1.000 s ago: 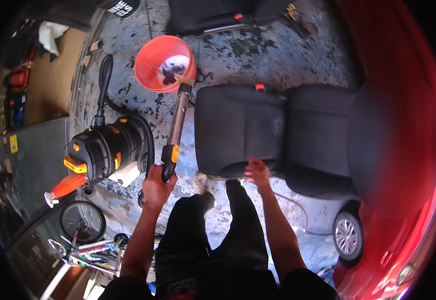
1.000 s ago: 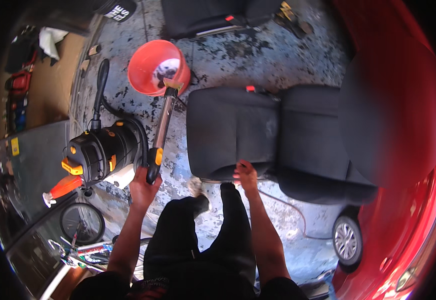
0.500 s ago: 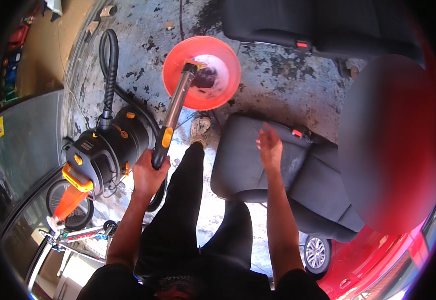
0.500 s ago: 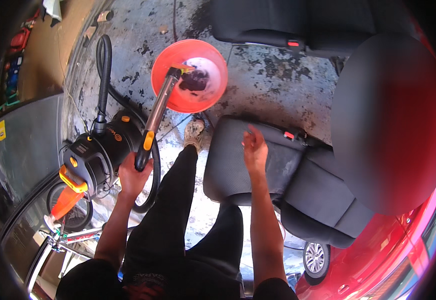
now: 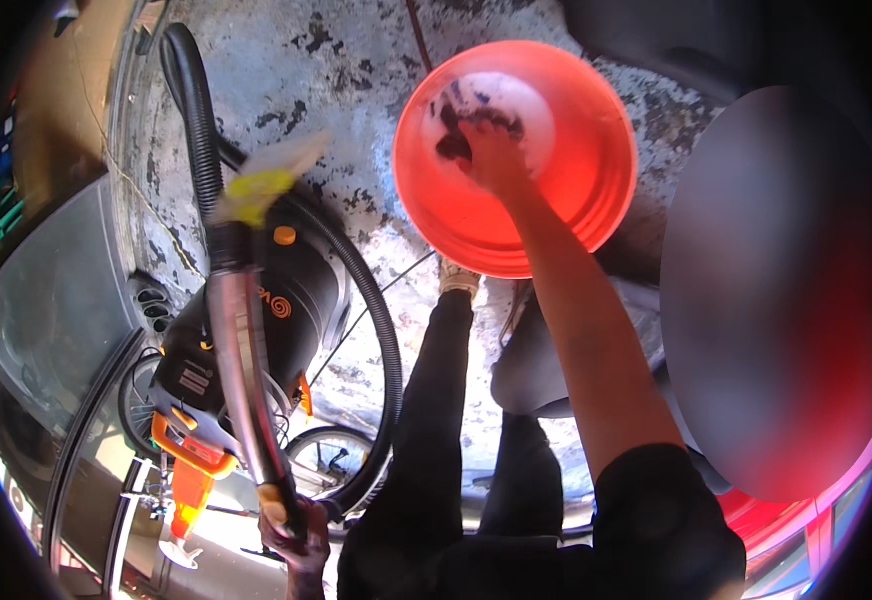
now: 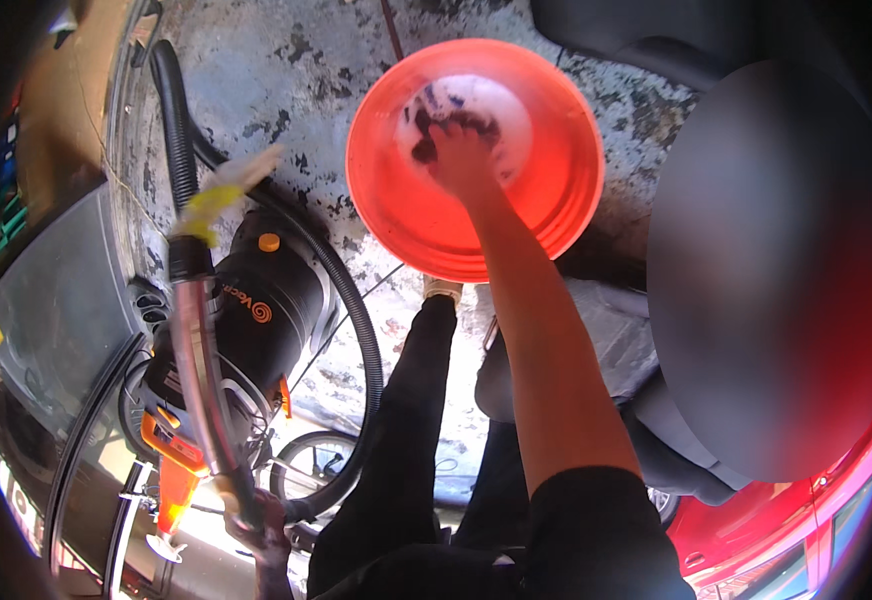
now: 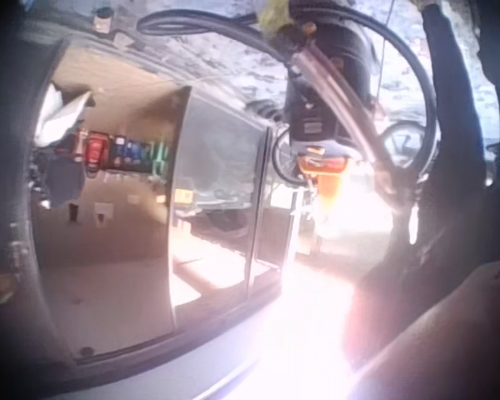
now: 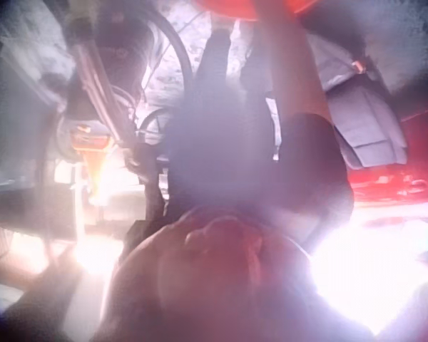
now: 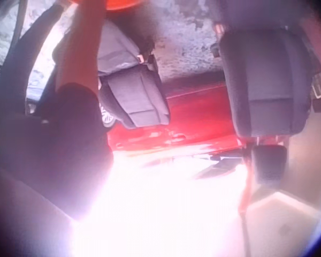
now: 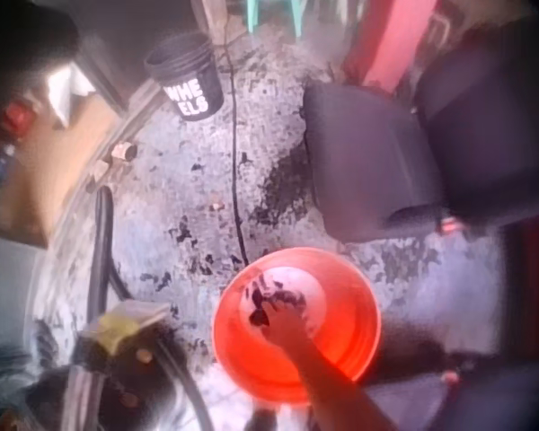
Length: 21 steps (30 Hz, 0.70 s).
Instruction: The person uses a handheld vacuum with a brush attachment to clean a gray car seat removed from a red vehicle. They repeatedly vacuum the seat surface and sides, then apply a soapy cloth to wipe the seat, dipping the cloth into a red bucket as needed.
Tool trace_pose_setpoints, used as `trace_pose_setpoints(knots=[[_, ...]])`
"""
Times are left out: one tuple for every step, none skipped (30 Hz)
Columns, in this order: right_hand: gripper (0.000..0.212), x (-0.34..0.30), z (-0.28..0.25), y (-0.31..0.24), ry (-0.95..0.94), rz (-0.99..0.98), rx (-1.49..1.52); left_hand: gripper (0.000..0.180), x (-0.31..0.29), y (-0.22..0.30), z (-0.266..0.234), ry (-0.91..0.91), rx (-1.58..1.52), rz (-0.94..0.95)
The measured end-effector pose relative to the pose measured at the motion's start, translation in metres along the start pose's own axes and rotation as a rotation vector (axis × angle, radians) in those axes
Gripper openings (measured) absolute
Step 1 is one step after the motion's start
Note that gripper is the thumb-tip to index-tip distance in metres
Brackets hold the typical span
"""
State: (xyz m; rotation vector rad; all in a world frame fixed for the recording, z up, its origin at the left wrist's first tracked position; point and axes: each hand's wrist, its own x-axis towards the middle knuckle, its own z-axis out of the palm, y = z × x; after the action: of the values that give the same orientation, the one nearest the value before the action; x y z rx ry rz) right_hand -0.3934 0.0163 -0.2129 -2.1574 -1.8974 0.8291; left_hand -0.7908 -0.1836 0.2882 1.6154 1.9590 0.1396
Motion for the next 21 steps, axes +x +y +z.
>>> trace_pose_setpoints(knots=[[0.065,0.009,0.017,0.001,0.041,-0.06,-0.096,0.034,0.006,0.002,0.006,0.003,-0.115,-0.098],[0.064,0.017,0.033,-0.004,-0.013,-0.02,-0.143,0.031,0.01,0.006,0.01,0.022,-0.228,-0.199],[0.062,0.022,0.044,-0.004,-0.067,0.018,-0.194,0.029,0.018,0.008,0.016,0.047,-0.346,-0.29],[0.06,0.018,0.06,-0.005,-0.137,0.052,-0.244,0.025,0.029,0.015,0.027,0.087,-0.38,-0.393],[0.05,0.011,0.076,0.001,-0.204,0.059,-0.192,0.022,0.044,0.018,0.033,0.052,-0.374,-0.46],[0.041,0.008,0.089,0.014,-0.261,0.067,-0.15,0.02,0.06,0.02,0.041,0.011,-0.368,-0.523],[0.033,0.012,0.093,0.025,-0.3,0.062,-0.113,0.018,0.076,0.021,0.051,-0.077,-0.328,-0.535],[0.03,0.011,0.093,0.028,-0.354,0.022,-0.027,0.022,0.074,0.015,0.06,-0.075,-0.26,-0.572],[0.027,0.008,0.088,0.035,-0.409,-0.015,0.053,0.026,0.071,0.003,0.075,-0.079,-0.197,-0.608],[0.025,-0.006,0.08,0.045,-0.478,-0.036,0.13,0.029,0.076,0.0,0.088,-0.137,-0.133,-0.65],[0.03,-0.013,0.069,0.047,-0.472,-0.126,0.008,0.031,0.082,-0.002,0.103,-0.174,-0.071,-0.677],[0.034,-0.015,0.056,0.045,-0.443,-0.22,-0.115,0.032,0.082,-0.009,0.118,-0.143,-0.057,-0.656],[0.039,-0.014,0.039,0.041,-0.45,-0.157,-0.041,0.034,0.082,-0.017,0.135,-0.114,-0.049,-0.633],[0.044,-0.018,0.023,0.034,-0.465,-0.098,0.034,0.034,0.083,-0.022,0.149,-0.112,-0.003,-0.623],[0.05,-0.027,0.008,0.031,-0.489,-0.034,0.106,0.035,0.083,-0.028,0.163,-0.119,0.042,-0.62],[0.056,-0.038,-0.001,0.03,-0.527,0.032,0.188,0.038,0.078,-0.034,0.178,-0.123,0.07,-0.596],[0.061,-0.044,-0.006,0.034,-0.46,-0.006,0.203,0.04,0.074,-0.036,0.19,-0.129,0.096,-0.573],[0.067,-0.049,-0.008,0.039,-0.394,-0.044,0.228,0.045,0.075,-0.029,0.197,-0.224,0.011,-0.597],[0.067,-0.051,-0.011,0.042,-0.369,-0.061,0.242,0.049,0.076,-0.022,0.198,-0.308,-0.065,-0.624],[0.066,-0.054,-0.017,0.045,-0.388,-0.03,0.213,0.054,0.076,-0.019,0.196,-0.318,-0.058,-0.444],[0.066,-0.055,-0.023,0.045,-0.398,0.0,0.194,0.058,0.078,-0.019,0.192,-0.328,-0.042,-0.261]])
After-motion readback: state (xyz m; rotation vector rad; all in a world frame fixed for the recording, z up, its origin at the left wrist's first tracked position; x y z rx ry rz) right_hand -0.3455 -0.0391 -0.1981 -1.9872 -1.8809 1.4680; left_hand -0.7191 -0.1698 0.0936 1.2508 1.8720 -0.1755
